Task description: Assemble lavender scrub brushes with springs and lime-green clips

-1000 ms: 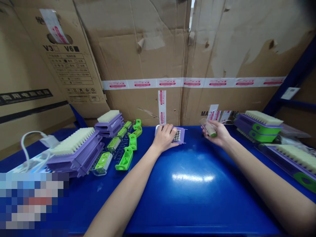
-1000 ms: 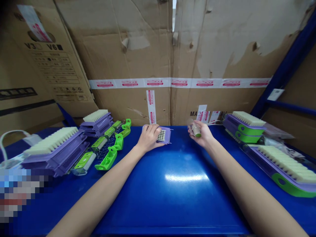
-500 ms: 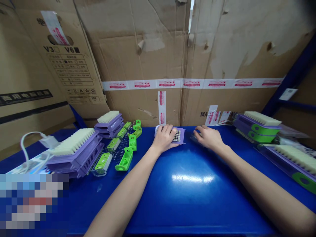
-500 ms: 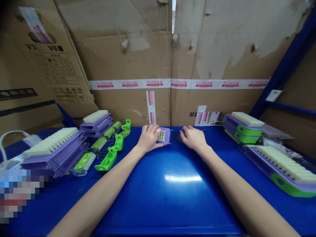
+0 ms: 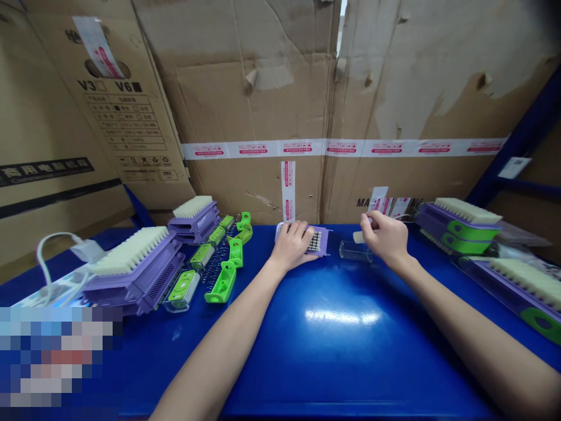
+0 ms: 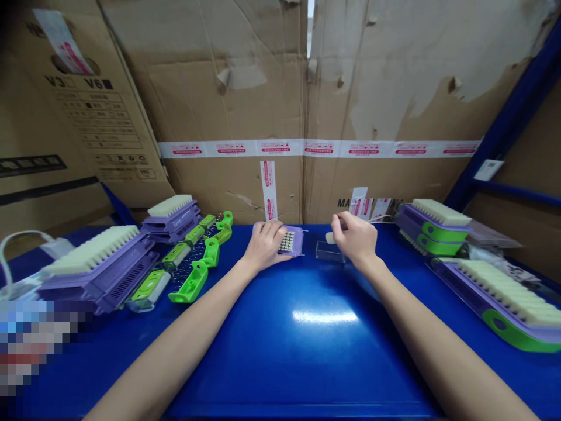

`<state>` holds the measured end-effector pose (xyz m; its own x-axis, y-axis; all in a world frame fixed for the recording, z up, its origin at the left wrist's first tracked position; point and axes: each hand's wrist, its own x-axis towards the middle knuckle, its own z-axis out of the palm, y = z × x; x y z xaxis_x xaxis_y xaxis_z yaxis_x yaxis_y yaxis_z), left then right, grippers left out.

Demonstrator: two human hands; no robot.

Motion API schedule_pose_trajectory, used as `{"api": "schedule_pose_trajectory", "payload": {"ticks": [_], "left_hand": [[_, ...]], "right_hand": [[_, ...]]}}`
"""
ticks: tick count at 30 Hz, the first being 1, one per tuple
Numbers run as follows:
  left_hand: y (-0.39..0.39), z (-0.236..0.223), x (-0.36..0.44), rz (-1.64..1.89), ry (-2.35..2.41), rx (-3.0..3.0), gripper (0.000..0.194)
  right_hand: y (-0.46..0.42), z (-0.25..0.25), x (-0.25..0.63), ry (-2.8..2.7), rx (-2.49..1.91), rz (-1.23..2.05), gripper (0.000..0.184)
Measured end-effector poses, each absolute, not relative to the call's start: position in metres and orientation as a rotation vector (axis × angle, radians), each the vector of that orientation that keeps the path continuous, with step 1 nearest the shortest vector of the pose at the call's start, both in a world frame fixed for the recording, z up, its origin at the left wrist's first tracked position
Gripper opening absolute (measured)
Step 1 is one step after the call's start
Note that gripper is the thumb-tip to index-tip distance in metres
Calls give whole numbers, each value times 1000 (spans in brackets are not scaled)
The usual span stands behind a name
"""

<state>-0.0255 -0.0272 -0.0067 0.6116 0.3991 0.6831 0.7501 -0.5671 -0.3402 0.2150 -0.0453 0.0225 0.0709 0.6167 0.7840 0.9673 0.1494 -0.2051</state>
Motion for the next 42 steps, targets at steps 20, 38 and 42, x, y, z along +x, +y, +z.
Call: {"api": "schedule_pose_trajectory", "payload": {"ticks": [20, 38, 42], "left_hand": [[-28, -6, -26, -741, -867, -2153, 59], [-27, -5, -28, -767, -939, -2128, 55], [-26, -6, -30, -781, -1026, -2100, 58]], "right_hand": [[-62, 15, 177, -2297, -1427, -648, 34], [-73, 25, 161, -2179, -1695, -411, 30], [-68, 21, 162, -2148, -1542, -209, 29]]}}
